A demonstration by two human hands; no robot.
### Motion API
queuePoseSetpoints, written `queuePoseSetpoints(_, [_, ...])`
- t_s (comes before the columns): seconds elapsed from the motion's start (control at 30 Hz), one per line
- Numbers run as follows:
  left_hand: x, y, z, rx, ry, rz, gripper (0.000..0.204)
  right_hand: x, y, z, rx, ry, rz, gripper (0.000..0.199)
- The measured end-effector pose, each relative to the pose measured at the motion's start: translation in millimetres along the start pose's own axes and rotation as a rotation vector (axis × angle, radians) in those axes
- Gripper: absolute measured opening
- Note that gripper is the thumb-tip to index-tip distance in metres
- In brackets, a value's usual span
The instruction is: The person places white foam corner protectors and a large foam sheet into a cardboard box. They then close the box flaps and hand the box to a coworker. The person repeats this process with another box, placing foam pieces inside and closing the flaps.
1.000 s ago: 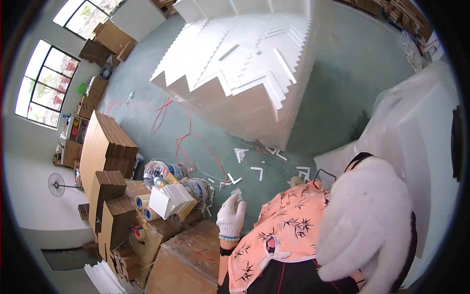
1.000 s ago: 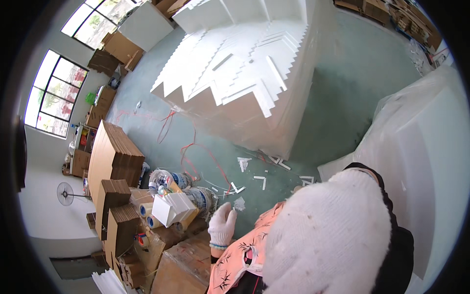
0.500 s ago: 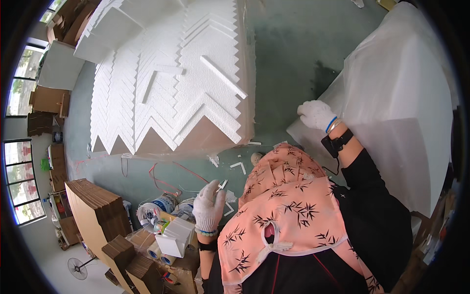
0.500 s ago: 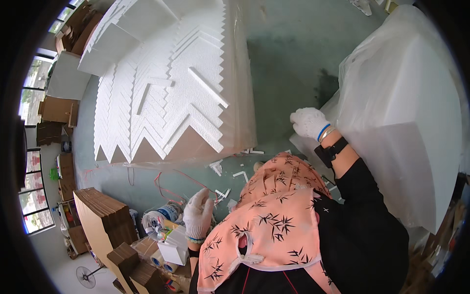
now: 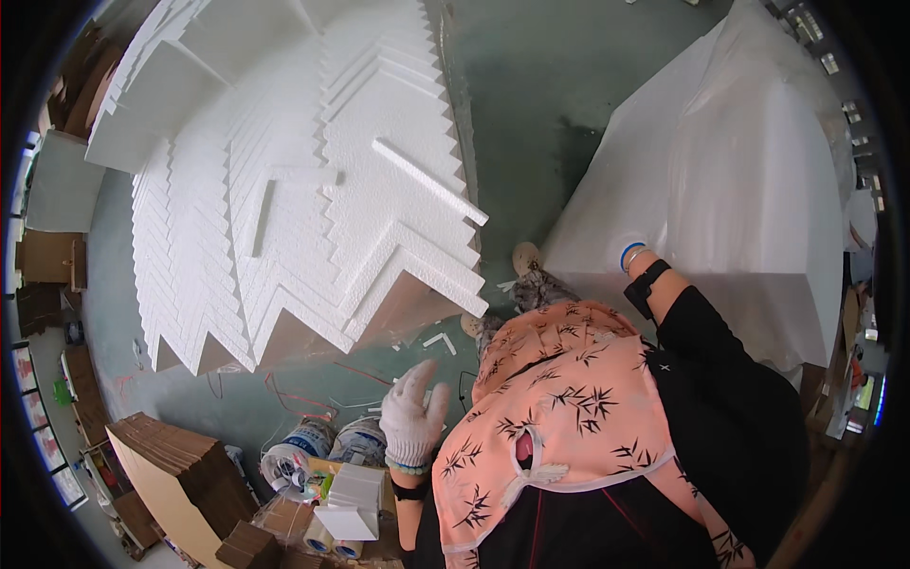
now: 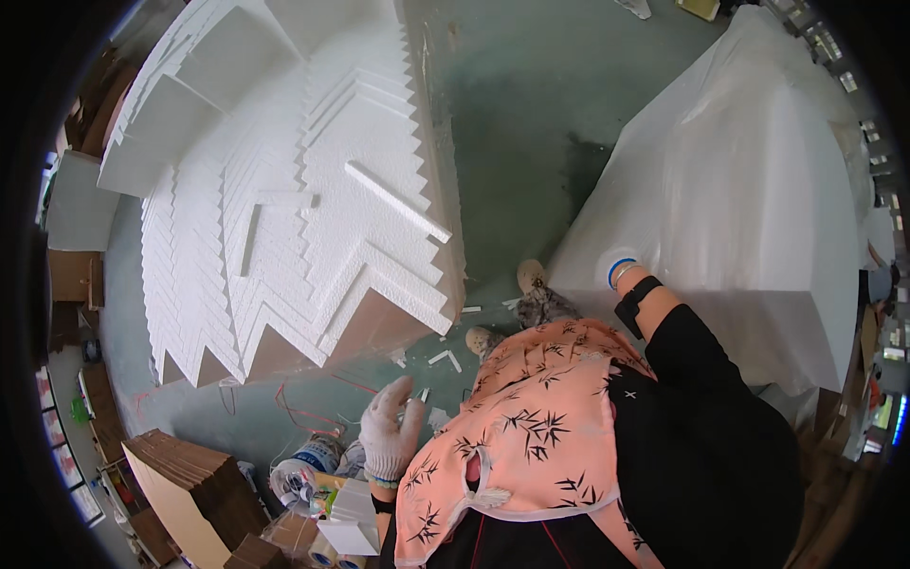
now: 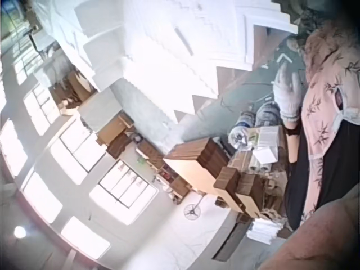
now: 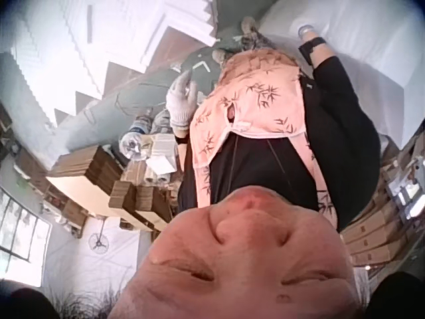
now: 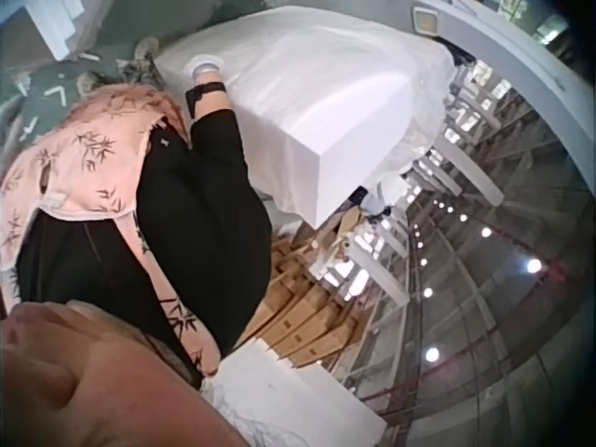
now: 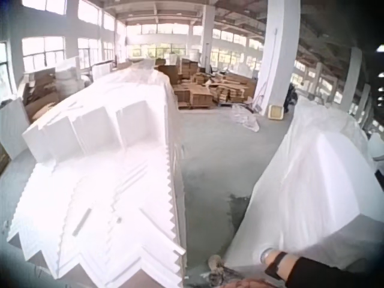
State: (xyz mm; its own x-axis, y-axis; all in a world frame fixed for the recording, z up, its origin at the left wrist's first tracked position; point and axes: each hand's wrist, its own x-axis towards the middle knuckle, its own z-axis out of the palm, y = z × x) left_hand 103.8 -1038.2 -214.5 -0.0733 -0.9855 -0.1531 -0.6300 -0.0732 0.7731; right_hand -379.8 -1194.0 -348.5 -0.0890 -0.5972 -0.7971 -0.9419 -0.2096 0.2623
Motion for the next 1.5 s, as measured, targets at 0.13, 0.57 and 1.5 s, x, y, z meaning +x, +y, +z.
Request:
queuePoseSetpoints(0.13, [-23,-10,-6,-0.054,0.099,-0.145,0.034,33,47,54,0.012,-0.368,-0.014,0.050])
queuePoseSetpoints(0.57, [-21,34,15,-0.065,0.349,-0.263,0.032,72,-6,-170,0.082,0.069,-0.237,0.047])
queuePoseSetpoints(1.5, [322,302,7,0.356,0.560,-0.119,0.039,174,-11,-878,0.453,1.222,-1.282,0.054])
